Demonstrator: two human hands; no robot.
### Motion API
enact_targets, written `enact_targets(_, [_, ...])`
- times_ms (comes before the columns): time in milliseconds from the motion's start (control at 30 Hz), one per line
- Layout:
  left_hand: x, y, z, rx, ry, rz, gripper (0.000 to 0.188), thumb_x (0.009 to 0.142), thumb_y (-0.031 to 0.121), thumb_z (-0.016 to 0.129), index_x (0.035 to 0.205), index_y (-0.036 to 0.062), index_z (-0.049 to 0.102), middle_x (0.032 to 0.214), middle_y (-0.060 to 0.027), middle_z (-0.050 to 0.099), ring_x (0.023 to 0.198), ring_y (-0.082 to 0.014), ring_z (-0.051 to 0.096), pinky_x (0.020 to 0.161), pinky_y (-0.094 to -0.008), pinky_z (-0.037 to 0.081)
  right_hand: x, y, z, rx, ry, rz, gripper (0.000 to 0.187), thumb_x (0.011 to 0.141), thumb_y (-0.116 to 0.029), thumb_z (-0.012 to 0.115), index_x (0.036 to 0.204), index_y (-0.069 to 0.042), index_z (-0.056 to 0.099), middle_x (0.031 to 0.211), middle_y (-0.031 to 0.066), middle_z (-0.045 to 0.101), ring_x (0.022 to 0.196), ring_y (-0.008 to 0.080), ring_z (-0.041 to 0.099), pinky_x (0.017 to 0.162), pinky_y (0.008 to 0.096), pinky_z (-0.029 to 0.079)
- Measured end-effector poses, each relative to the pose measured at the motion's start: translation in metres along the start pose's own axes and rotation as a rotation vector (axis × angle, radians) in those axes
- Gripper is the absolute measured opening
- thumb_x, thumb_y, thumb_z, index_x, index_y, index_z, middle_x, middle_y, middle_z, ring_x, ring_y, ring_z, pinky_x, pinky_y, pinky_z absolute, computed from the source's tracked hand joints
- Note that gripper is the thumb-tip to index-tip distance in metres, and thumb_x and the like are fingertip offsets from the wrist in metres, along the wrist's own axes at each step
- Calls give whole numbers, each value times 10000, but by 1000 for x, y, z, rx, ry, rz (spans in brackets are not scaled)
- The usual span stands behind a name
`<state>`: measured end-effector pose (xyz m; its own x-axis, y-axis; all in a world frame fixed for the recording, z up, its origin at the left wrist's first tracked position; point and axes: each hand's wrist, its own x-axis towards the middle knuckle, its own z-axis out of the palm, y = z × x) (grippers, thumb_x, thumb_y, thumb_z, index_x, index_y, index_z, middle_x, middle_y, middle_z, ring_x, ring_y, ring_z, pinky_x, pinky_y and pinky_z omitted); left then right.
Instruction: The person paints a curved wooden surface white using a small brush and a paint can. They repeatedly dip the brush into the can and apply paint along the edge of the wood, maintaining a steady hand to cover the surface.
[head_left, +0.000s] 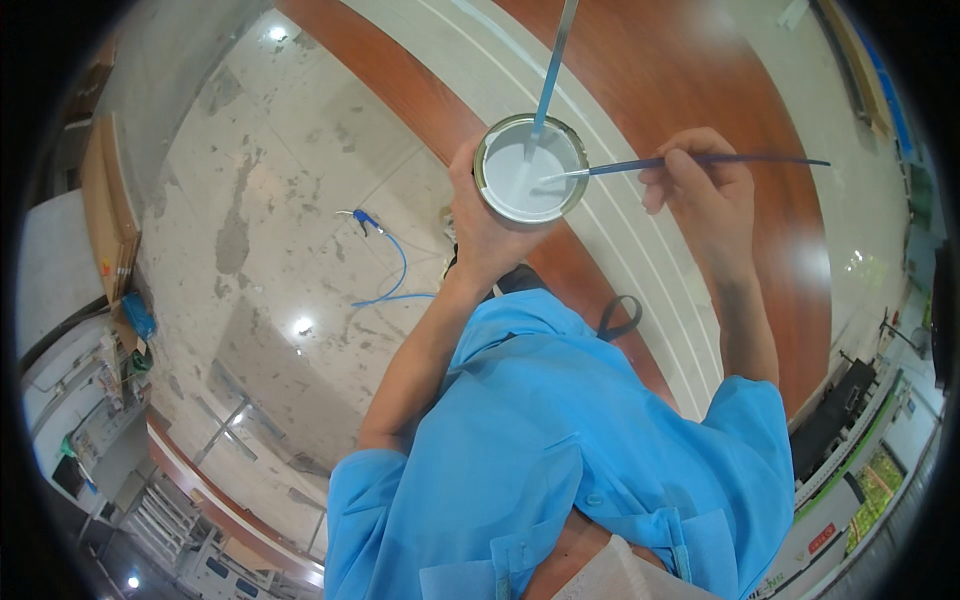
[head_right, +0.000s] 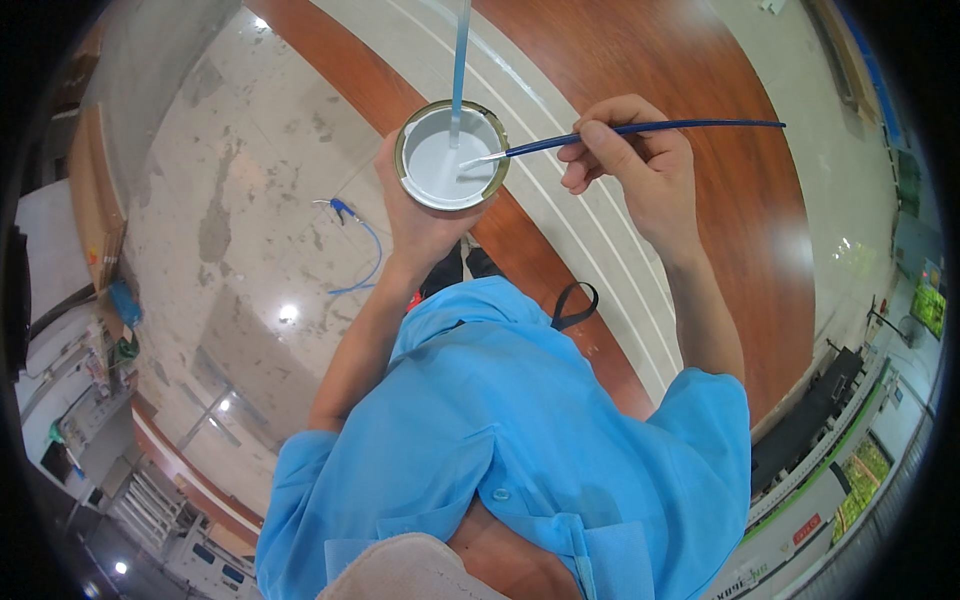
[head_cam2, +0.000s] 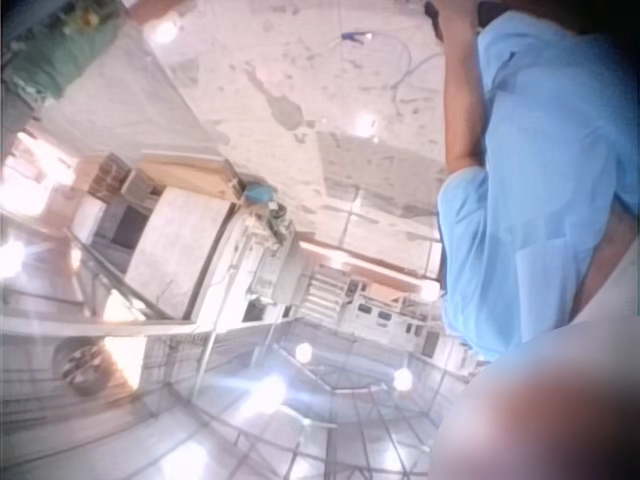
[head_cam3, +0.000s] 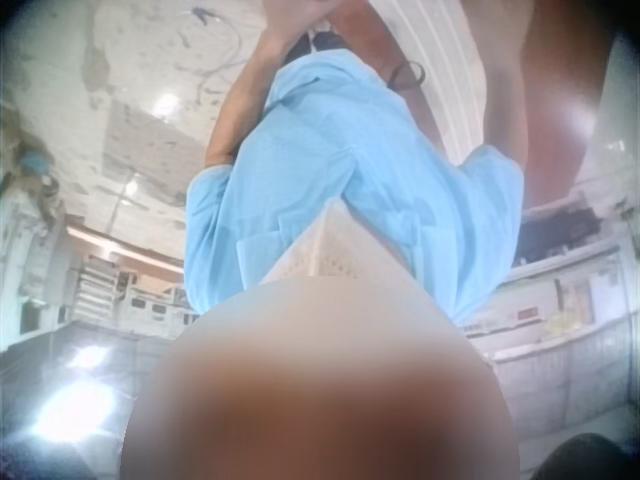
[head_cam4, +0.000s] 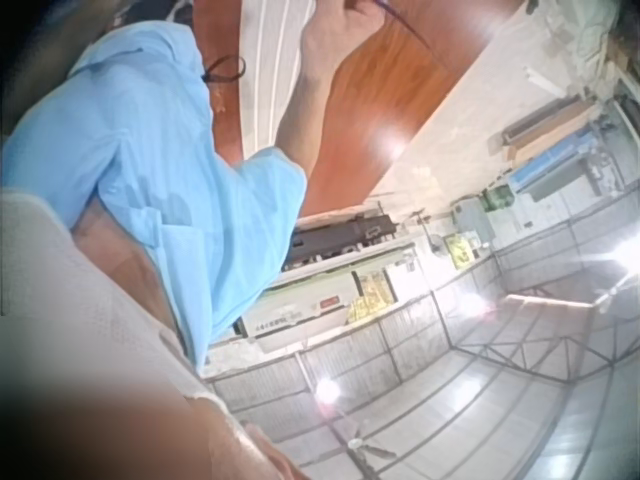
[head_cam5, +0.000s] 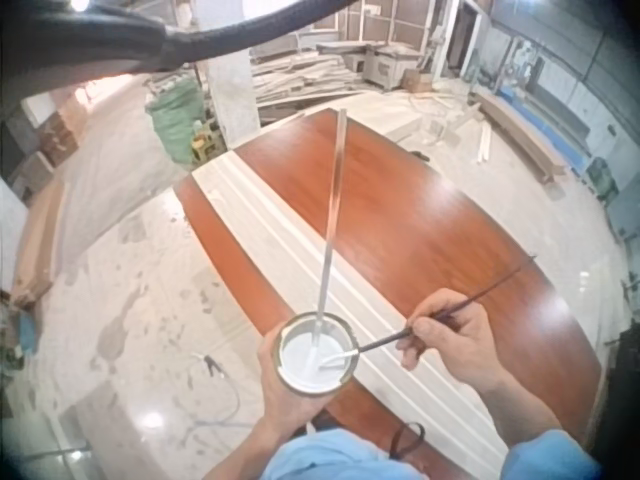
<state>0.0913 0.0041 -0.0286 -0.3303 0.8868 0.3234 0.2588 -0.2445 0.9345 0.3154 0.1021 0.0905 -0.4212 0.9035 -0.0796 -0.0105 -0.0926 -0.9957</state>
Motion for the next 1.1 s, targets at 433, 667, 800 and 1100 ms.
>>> enact_targets(433, [11,-1,13,32,-23,21,1097,654,206,1012,1486,5,325,1407,-163,494,1321,-283,540,1109,-415,440,-4,1,-22,-41,-129,-88,168,985,18,640,1145,59,668,990,165,731,885,212,762,791,336,644])
enact_targets(667, [19,0,21,47,-10,8,1103,649,219,1014,1484,3,327,1399,-164,488,1308,-288,545,1106,-415,442,-4,-1,-29,-65,-133,-138,166,964,58,638,1119,66,694,1014,152,728,922,206,754,844,349,650])
enact_targets(800, [25,-2,25,53,-11,4,1106,636,204,1015,1480,0,329,1391,-166,488,1304,-288,547,1107,-415,442,1,2,-32,-89,-140,-167,170,956,69,642,1114,66,701,1045,149,722,947,203,746,861,357,651])
enact_targets(1100, [37,-9,32,41,-29,-28,1113,611,180,1021,1468,2,332,1387,-165,485,1301,-285,551,1105,-407,450,10,11,-39,-44,-35,-166,104,981,22,654,1074,52,692,985,163,733,867,208,749,797,355,651])
